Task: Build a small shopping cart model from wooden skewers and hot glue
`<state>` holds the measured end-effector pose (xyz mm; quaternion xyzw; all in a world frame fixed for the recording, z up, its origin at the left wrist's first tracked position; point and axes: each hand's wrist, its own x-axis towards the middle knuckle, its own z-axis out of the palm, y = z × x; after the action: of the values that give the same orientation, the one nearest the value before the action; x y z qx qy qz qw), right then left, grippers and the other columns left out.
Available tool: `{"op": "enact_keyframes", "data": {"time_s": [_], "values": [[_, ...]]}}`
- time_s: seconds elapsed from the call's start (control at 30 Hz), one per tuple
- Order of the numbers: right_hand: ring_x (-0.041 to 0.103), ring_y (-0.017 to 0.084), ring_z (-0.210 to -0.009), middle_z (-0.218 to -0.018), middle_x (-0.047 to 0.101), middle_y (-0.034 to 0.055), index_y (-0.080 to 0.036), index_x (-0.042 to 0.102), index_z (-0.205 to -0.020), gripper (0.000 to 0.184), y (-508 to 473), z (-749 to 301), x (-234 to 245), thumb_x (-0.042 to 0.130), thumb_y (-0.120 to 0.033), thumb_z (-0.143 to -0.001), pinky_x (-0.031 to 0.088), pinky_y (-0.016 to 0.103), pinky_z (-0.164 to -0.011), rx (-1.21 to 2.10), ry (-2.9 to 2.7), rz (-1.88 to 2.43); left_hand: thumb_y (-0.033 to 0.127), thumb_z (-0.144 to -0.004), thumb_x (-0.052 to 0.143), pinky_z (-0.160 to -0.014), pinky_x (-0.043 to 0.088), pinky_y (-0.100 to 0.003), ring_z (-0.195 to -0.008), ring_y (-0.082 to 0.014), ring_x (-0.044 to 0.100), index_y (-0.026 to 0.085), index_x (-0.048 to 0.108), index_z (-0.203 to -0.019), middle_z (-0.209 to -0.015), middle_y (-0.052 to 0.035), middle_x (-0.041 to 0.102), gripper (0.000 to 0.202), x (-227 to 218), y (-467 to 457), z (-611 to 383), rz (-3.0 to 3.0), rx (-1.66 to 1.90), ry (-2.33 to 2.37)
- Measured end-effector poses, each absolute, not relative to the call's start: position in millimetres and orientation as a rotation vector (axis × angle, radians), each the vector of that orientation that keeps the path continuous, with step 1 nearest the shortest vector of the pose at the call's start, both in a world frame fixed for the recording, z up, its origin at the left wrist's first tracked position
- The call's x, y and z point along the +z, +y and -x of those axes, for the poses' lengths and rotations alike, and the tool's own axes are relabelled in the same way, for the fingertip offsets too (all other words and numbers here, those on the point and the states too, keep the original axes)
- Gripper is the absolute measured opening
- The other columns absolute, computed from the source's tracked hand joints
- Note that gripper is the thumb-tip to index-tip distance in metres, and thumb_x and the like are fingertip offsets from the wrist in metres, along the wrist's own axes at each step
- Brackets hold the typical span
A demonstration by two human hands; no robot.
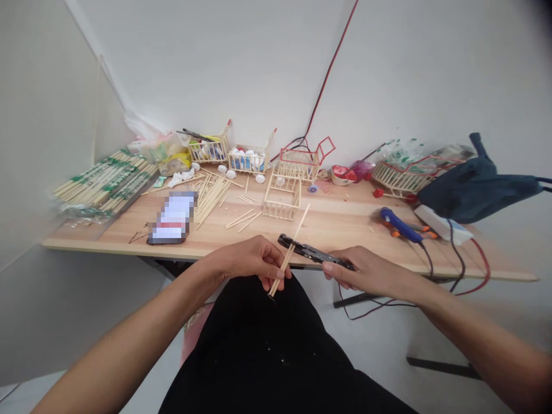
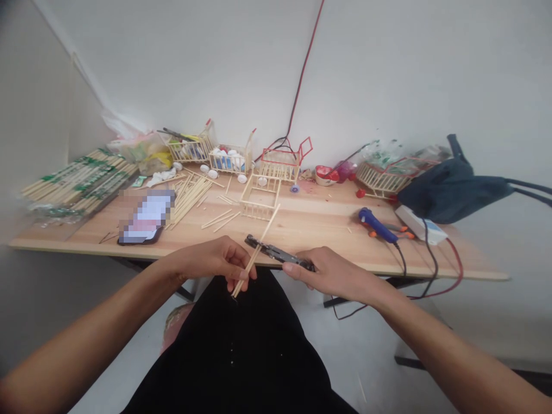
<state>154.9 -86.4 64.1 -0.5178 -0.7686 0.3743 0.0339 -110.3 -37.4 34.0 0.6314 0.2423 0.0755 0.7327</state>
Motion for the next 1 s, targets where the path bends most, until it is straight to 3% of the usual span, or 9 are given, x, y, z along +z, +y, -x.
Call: {"op": "enact_keyframes", "data": {"time_s": [0.2, 0.6, 0.83, 1.0], "values": [[0.053, 0.017, -0.067, -0.073, 0.062, 0.0028, -0.018, 0.059, -0.079, 0.051, -86.7, -157.3, 59.1, 0.039, -0.064, -0.091, 0.037, 0.028, -0.062, 1.051, -2.371, 1.619, 0.027, -0.075, 0.072, -0.057, 0.052, -0.021, -0.059, -0.0114, 0.065, 0.012, 0.072, -0.088, -0.073, -0.0054, 0.071, 0.02, 33.4, -32.6, 103.3, -1.379, 0.171, 0.537], [0.044, 0.014, -0.051, -0.053, 0.05, 0.001, -0.02, 0.043, -0.058, 0.061, -69.0, -185.3, 44.3, 0.031, -0.07, -0.09, 0.025, 0.029, -0.052, 0.725, -2.387, 1.887, 0.017, -0.065, 0.069, -0.053, 0.05, -0.021, -0.051, -0.0104, 0.06, 0.01, 0.066, -0.07, -0.062, -0.0037, 0.068, 0.009, 10.1, -6.1, 55.2, -1.366, 0.238, 0.593], [0.037, 0.011, -0.048, -0.049, 0.04, -0.0007, -0.02, 0.034, -0.054, 0.062, -60.3, -195.9, 33.7, 0.033, -0.072, -0.087, 0.021, 0.029, -0.049, 0.57, -2.398, 1.924, 0.014, -0.064, 0.064, -0.05, 0.048, -0.021, -0.049, -0.0108, 0.058, 0.01, 0.064, -0.067, -0.058, -0.0016, 0.066, 0.005, 7.9, 0.2, 46.6, -1.419, 0.232, 0.649], [0.034, 0.011, -0.048, -0.05, 0.035, -0.0024, -0.02, 0.038, -0.057, 0.061, -58.6, -192.5, 30.9, 0.032, -0.073, -0.086, 0.021, 0.028, -0.049, 0.66, -2.369, 1.918, 0.011, -0.064, 0.06, -0.049, 0.048, -0.02, -0.05, -0.011, 0.059, 0.012, 0.064, -0.064, -0.057, -0.0004, 0.066, 0.004, 11.7, -0.9, 48.3, -1.467, 0.26, 0.69]]}}
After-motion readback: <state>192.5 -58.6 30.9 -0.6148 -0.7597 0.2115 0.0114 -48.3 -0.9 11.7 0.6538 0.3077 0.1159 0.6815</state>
